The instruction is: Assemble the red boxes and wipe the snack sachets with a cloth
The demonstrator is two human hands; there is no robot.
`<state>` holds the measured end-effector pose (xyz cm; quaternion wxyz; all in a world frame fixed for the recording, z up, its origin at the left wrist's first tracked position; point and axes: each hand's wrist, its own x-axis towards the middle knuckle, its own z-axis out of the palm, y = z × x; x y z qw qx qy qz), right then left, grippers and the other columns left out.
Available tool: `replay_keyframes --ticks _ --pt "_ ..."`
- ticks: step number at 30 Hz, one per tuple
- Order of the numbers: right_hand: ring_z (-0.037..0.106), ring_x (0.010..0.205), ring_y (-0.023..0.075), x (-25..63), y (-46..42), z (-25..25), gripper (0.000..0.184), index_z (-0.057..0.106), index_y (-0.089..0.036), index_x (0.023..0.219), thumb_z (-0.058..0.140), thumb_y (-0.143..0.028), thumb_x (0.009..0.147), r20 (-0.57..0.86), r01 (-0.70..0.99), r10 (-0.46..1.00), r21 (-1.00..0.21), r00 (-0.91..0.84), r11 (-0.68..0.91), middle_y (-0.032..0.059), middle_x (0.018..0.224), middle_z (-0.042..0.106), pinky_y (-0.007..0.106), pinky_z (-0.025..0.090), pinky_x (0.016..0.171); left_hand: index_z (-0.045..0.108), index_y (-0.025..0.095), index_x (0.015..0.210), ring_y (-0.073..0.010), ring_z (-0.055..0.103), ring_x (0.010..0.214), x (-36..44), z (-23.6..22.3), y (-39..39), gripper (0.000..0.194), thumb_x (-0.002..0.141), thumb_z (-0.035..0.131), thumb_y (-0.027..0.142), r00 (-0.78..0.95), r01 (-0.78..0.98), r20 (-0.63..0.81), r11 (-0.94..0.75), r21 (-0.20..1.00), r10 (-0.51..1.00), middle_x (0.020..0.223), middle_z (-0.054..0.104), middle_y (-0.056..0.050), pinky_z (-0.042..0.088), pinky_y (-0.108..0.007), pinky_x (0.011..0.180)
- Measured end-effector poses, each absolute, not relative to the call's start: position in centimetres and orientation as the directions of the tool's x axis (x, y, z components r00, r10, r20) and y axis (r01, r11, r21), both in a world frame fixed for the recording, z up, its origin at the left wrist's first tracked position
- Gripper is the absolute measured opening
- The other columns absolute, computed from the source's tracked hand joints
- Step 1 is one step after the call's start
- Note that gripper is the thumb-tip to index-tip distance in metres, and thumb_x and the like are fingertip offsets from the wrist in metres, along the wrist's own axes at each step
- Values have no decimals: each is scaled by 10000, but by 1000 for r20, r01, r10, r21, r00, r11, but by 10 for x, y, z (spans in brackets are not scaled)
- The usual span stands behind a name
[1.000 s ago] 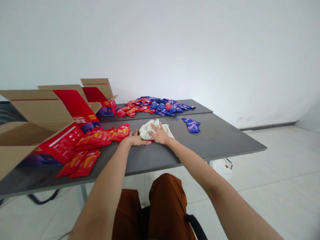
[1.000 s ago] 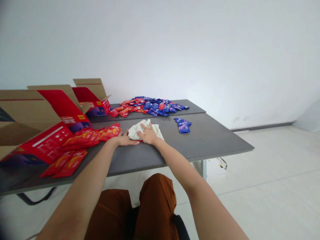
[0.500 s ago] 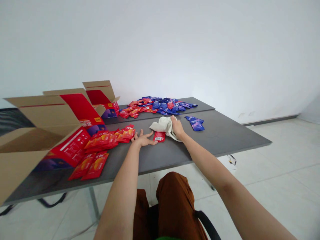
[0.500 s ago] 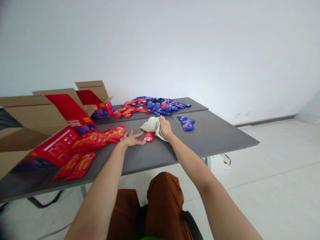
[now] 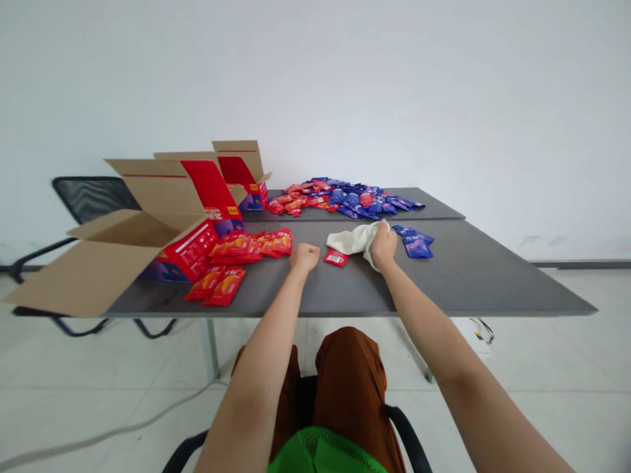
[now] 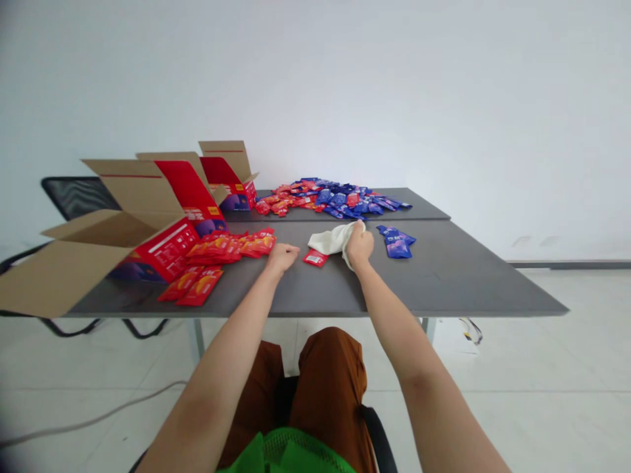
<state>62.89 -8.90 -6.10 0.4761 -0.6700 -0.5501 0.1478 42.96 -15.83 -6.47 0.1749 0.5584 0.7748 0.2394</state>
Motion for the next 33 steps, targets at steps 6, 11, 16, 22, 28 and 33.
replay_keyframes --ticks 6,11,16,22,28,33 --pt "651 941 325 644 -79 -63 779 709 -26 1005 61 -457 992 325 572 775 -818 543 -57 282 980 687 347 417 754 555 134 1290 -339 486 1267 489 -61 -168 664 750 687 497 -543 778 108 449 440 833 1359 540 -219 405 -456 985" --pt "653 972 347 640 -84 -61 777 727 -19 986 89 -463 993 331 615 785 -784 523 -79 299 975 688 356 417 779 600 132 1177 -288 651 1035 506 -57 -177 332 883 541 276 -492 763 0 431 481 871 1136 676 -203 419 -458 910" --pt "662 924 338 640 -80 -66 786 735 -28 965 87 -473 989 380 658 774 -750 507 -63 297 952 691 355 419 740 656 138 1023 -258 678 935 502 -50 -204 338 935 330 122 -483 821 175 375 431 858 955 720 -172 408 -418 849" --pt "663 868 339 640 -71 -75 810 742 -33 929 77 -493 987 416 691 773 -722 479 -39 289 902 697 364 416 716 667 151 1000 -255 660 886 461 -18 -272 409 987 284 294 -521 852 427 417 318 739 895 717 -142 379 -391 827" --pt "665 876 350 633 -74 -71 787 743 -31 929 116 -502 998 448 751 777 -658 442 -48 296 896 694 376 421 727 677 200 1060 -259 617 928 410 -23 -318 497 996 201 330 -525 846 534 473 246 662 917 704 -119 334 -409 873" --pt "667 912 356 630 -78 -68 726 732 -27 939 168 -478 1006 454 800 806 -598 380 -41 294 911 689 384 427 760 707 187 1018 -269 587 933 406 -53 -318 475 938 245 107 -388 917 364 393 63 847 878 681 -122 327 -446 874"
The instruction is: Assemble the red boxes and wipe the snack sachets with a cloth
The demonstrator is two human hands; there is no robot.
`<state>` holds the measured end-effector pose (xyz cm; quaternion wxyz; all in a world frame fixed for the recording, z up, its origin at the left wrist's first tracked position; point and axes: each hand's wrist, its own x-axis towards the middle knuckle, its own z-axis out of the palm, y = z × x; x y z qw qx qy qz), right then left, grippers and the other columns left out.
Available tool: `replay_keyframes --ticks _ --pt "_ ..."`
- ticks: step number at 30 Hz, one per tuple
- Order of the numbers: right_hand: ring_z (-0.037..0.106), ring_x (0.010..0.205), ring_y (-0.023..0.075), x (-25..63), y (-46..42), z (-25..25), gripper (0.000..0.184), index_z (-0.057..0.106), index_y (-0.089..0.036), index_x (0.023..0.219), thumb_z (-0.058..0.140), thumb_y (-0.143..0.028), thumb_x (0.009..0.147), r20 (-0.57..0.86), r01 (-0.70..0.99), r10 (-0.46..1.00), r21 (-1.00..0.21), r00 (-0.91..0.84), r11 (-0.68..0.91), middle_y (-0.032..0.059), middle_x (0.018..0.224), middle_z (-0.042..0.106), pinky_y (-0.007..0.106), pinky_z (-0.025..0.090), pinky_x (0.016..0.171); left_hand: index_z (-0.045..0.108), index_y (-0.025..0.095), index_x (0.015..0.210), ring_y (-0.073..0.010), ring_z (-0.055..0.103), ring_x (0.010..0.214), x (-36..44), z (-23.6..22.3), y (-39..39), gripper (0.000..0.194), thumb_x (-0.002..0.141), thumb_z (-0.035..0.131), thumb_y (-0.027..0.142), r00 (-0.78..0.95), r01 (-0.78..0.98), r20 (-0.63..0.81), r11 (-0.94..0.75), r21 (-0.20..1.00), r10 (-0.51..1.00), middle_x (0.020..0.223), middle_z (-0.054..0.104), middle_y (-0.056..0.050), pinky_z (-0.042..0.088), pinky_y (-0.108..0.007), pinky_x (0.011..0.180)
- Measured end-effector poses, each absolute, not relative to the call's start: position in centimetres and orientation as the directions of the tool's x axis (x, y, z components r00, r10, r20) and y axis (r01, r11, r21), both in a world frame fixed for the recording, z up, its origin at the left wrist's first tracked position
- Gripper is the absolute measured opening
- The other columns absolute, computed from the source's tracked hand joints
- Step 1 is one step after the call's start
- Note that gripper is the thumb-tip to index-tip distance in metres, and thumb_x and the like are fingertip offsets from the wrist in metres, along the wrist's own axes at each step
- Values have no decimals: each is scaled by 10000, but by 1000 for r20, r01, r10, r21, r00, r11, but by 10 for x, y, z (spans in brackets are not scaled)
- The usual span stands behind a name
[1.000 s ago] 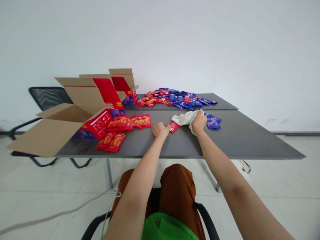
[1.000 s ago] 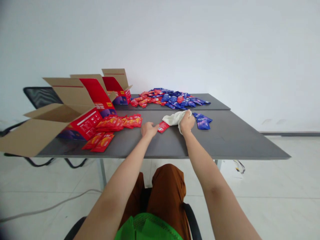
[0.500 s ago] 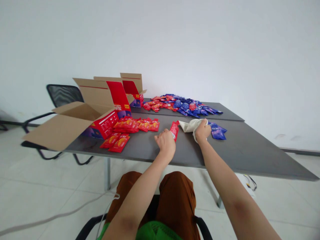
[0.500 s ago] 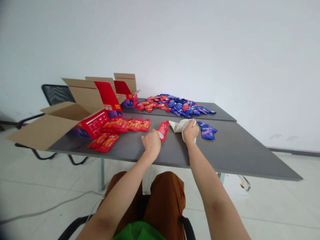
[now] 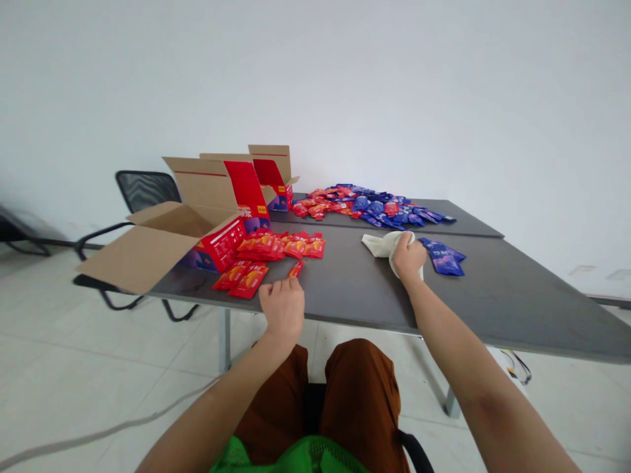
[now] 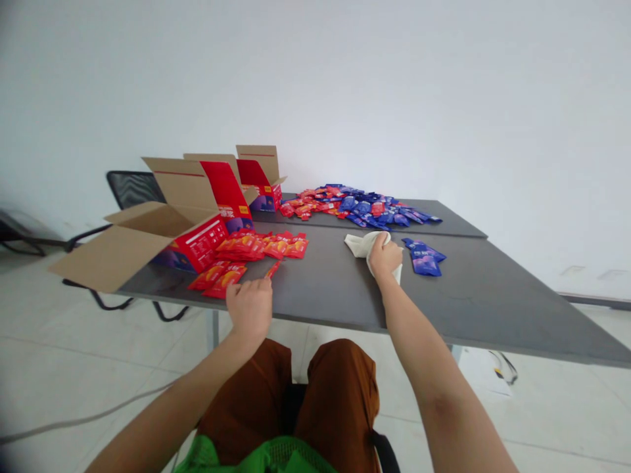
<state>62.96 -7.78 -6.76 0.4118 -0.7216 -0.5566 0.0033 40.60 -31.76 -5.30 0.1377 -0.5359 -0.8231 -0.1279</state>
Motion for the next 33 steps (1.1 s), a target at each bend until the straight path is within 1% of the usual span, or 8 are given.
replay_keyframes --ticks 4,14,17,20,22,27,30,33 --pt "669 932 362 629 -78 -68 701 726 -23 950 181 -459 1008 438 816 822 -575 364 -54 295 922 686 389 431 775 744 166 882 -283 581 892 414 -61 -315 475 837 308 -15 -417 895 246 442 -58 875 859 691 -139 334 -467 826" --pt "679 936 340 626 -74 -69 698 744 -45 947 186 -461 1001 401 857 852 -505 337 -101 278 937 699 368 451 771 776 103 835 -329 614 926 405 -58 -304 373 819 409 41 -503 815 227 545 -197 834 800 714 -191 388 -496 835" --pt "677 956 344 625 -74 -68 707 742 -43 961 173 -462 1003 394 862 861 -498 321 -93 276 954 699 369 454 784 768 68 942 -351 589 1047 399 -63 -302 389 845 391 63 -527 764 300 598 -243 795 1051 697 -246 340 -580 951" --pt "673 973 349 623 -73 -67 709 738 -39 971 167 -459 1005 377 863 872 -497 311 -93 278 966 697 378 455 803 711 24 1112 -346 573 1096 409 -65 -301 428 871 359 66 -505 738 390 619 -267 770 1308 560 -294 232 -645 1039" --pt "672 977 355 621 -73 -65 706 736 -36 973 174 -463 1005 366 865 879 -493 306 -95 278 969 697 385 456 809 705 27 1122 -328 592 1060 426 -61 -297 431 875 353 61 -477 782 381 580 -228 792 1294 573 -290 218 -655 1051" --pt "662 1011 346 621 -81 -61 704 725 -52 1017 168 -483 1005 329 867 898 -487 294 -105 270 1024 693 378 454 824 766 117 905 -279 642 882 472 -43 -255 360 872 409 89 -315 935 319 350 -55 894 871 727 -148 127 -661 1089" --pt "659 1023 331 621 -88 -60 686 721 -80 1029 186 -510 998 293 889 931 -453 218 -66 248 1040 696 367 451 824 751 89 936 -287 642 905 478 -44 -212 364 871 393 72 -216 971 374 240 -18 902 898 718 -163 151 -633 1085" --pt "662 996 330 616 -92 -61 666 717 -100 1015 243 -567 972 271 920 954 -391 128 -12 221 1020 704 367 449 805 733 72 956 -284 649 900 475 -58 -171 349 874 394 72 -77 996 372 91 -20 925 910 710 -180 276 -565 1031"
